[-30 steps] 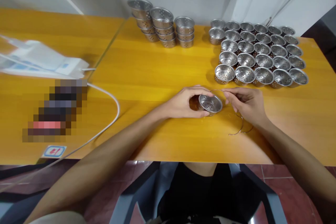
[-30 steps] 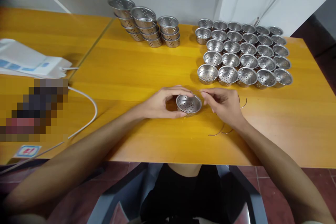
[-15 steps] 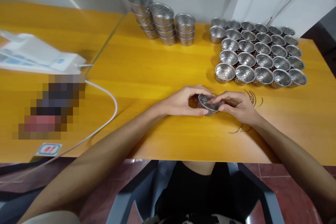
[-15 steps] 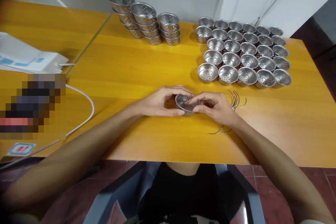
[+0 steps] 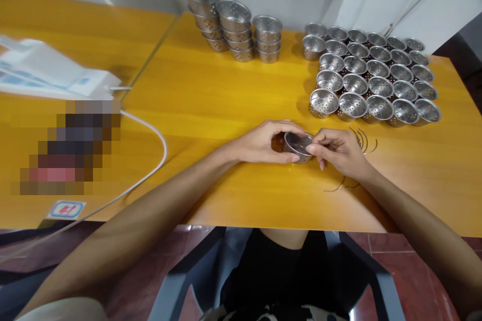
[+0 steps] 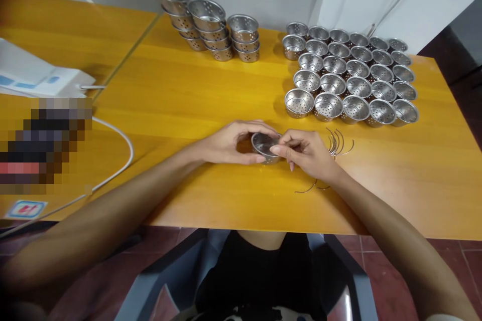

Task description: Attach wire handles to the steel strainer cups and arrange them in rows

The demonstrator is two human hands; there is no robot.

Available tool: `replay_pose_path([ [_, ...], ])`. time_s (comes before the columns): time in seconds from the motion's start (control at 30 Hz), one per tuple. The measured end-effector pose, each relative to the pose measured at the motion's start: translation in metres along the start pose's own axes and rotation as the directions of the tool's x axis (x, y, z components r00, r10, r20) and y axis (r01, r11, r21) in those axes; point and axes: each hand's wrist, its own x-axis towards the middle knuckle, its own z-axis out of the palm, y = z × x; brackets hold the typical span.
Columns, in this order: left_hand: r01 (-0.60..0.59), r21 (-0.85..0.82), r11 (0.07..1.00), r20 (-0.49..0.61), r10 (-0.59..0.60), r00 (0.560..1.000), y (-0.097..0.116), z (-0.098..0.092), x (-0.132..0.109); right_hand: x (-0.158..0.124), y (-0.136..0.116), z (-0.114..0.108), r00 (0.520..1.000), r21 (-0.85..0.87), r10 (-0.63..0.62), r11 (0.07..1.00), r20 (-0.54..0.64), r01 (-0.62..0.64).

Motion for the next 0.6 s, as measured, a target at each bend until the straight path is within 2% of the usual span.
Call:
replay_pose_path([
  [0.3,-0.036,0.01,0.999,-0.001,0.036,0.999,-0.001,0.0,0.0,0.001,-0.013,0.002,0.996,0.001,0.081,0.997,0.044,-0.081],
  [0.6,-0.071,0.037,0.997,-0.002,0.071,0.997,-0.004,0.0,0.0,0.002,0.002,-0.002,0.997,0.032,0.037,0.999,0.062,-0.039],
])
